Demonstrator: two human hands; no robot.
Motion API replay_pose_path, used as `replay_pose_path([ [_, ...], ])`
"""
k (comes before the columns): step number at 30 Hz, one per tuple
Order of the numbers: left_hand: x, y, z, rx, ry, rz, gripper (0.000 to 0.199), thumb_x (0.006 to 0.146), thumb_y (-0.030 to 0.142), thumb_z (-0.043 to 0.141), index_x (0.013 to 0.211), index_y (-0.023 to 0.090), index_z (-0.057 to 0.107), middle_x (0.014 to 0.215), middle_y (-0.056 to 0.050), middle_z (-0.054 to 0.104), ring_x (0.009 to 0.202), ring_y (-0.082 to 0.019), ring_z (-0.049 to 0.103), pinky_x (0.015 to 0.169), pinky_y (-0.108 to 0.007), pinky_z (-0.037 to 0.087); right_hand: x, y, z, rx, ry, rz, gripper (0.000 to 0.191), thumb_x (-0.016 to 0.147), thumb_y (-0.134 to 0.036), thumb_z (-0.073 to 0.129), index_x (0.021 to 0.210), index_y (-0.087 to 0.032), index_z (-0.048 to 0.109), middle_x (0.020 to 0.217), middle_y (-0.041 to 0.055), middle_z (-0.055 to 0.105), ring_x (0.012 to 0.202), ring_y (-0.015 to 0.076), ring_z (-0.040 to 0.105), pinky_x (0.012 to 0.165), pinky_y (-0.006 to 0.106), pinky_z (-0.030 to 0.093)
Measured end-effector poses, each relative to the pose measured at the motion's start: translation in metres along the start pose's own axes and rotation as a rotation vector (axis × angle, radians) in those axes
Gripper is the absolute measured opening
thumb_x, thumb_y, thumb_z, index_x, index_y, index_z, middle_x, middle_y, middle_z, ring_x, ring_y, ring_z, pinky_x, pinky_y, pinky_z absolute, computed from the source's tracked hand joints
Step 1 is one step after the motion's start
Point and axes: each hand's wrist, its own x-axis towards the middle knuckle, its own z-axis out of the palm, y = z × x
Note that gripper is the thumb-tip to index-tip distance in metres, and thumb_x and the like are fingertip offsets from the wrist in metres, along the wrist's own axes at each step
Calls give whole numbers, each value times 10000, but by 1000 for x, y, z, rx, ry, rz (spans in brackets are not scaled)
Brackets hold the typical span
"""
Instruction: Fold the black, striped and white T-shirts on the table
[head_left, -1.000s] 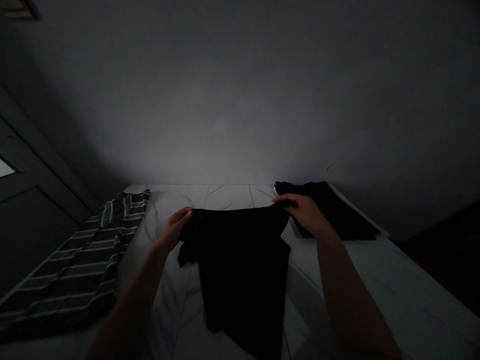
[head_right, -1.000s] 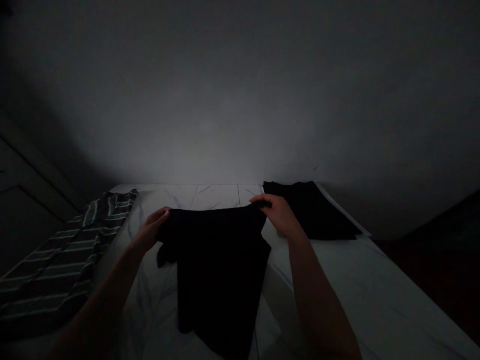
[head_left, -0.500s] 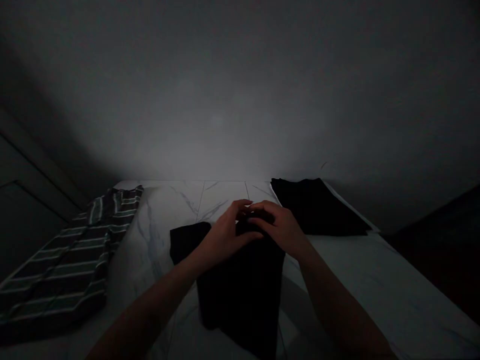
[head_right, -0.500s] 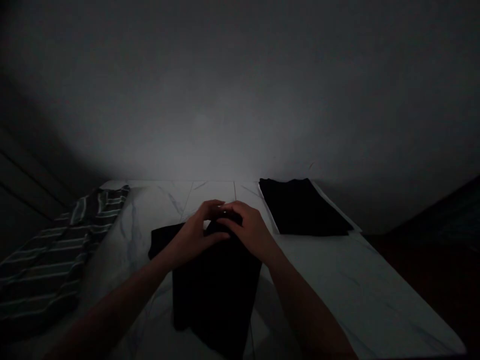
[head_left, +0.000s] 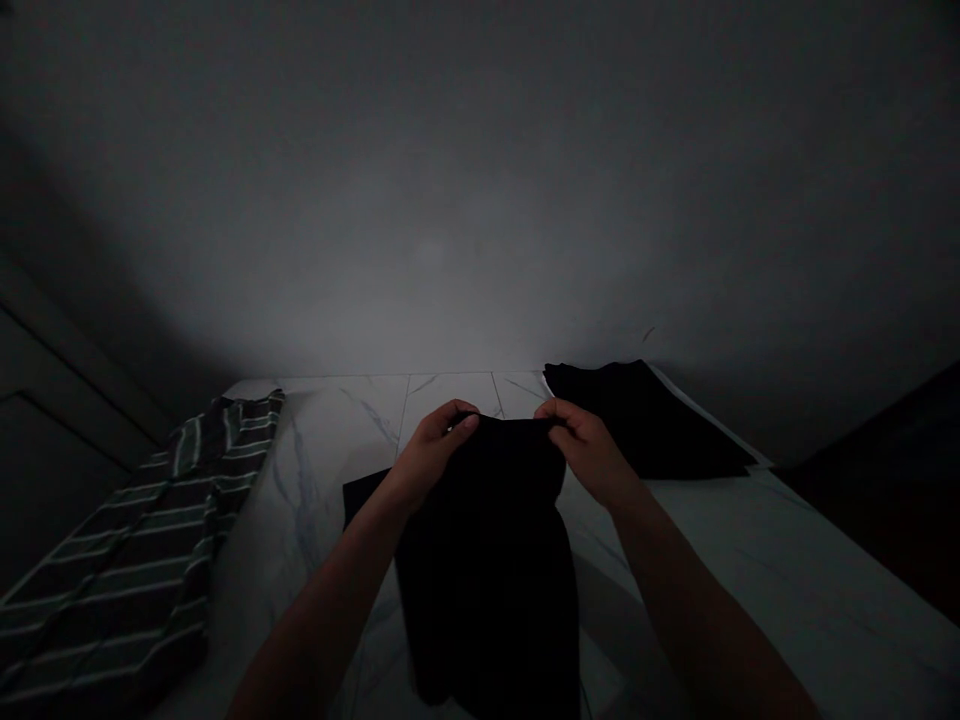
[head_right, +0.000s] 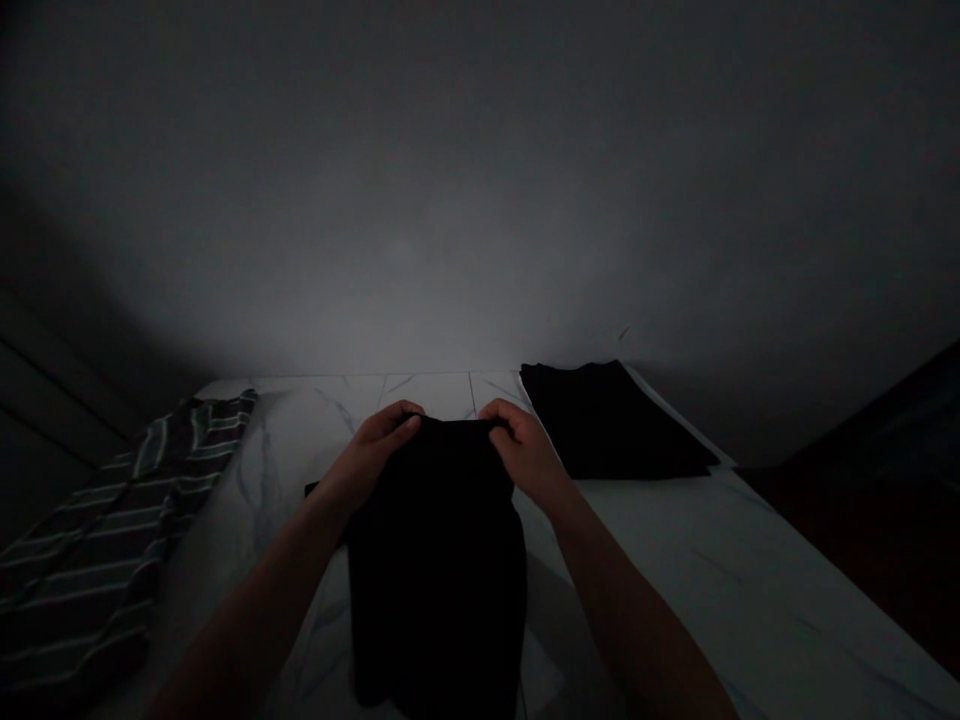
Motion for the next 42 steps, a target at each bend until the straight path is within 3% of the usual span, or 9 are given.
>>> replay_pose_path([
  [3, 4, -1, 0, -38, -65, 38, 233, 834, 404, 649, 906, 200, 560, 774, 7, 578, 693, -119, 533, 650, -242, 442, -1, -8, -1, 169, -34, 21, 123, 771, -254, 451, 778, -236, 573, 637, -31, 503, 562, 133, 461, 515, 251, 359],
  [9, 3, 2, -2, 59, -131, 271, 133, 796, 196, 627, 919, 202, 579, 918, -33, 630, 881, -161, 592, 822, -305, 478, -11, -26, -11, 24, 26, -146, 119, 817, -352, 634, 830, -236, 660, 811, 11, 660, 772, 174, 596, 742, 309, 472],
  [19, -1, -1, 3, 75, -89, 384, 73, 794, 171, 588, 860, 200, 606, 879, -32, 667, 843, -150, 619, 775, -289, 494, -19, -30, -11, -15, 22, -189, 144, 919, -350, 530, 846, -240, 588, 799, 6, 620, 764, 161, 583, 716, 286, 473],
  [24, -4, 0, 10, 80, -71, 363, 78, 787, 142, 579, 832, 193, 618, 849, -28, 664, 819, -146, 613, 766, -290, 496, -20, -28, -8, 52, -170, -72, 220, 901, -431, 572, 1013, -252, 635, 859, 7, 653, 737, 156, 602, 641, 270, 477],
  [27, -8, 1, 14, 93, -108, 347, 95, 783, 133, 584, 855, 186, 615, 854, -19, 654, 787, -127, 601, 734, -262, 482, -21, -26, -5, -9, -244, -43, 235, 857, -467, 632, 926, -251, 693, 784, 0, 670, 702, 167, 611, 621, 279, 472],
  [29, -7, 2, 12, 109, -138, 299, 141, 793, 177, 628, 933, 187, 608, 923, -24, 655, 774, -115, 593, 703, -243, 472, -20, -23, -5, -53, -162, -55, 252, 847, -486, 636, 793, -248, 697, 723, 1, 667, 692, 181, 616, 634, 295, 480],
  [32, 3, -3, -5, 138, -232, 208, 322, 767, 284, 733, 1044, 196, 593, 999, -37, 650, 797, -122, 596, 674, -224, 463, -14, -15, -12, -74, 106, -66, 256, 815, -515, 664, 786, -264, 703, 756, 11, 682, 749, 217, 639, 689, 338, 508],
  [37, 25, -23, -58, 317, -359, 28, 232, 727, 349, 747, 788, 161, 626, 769, 2, 621, 720, -123, 574, 610, -214, 422, 1, 6, -51, -15, 602, 28, 249, 805, -511, 672, 864, -271, 697, 863, 45, 683, 918, 302, 649, 792, 430, 510],
  [42, 30, -32, -91, 301, -343, -108, 281, 640, 372, 768, 706, 166, 589, 648, 34, 557, 589, -104, 509, 527, -214, 359, 7, 23, -92, -26, 845, 101, 229, 842, -504, 618, 838, -280, 670, 928, 56, 663, 1043, 358, 616, 890, 480, 470],
])
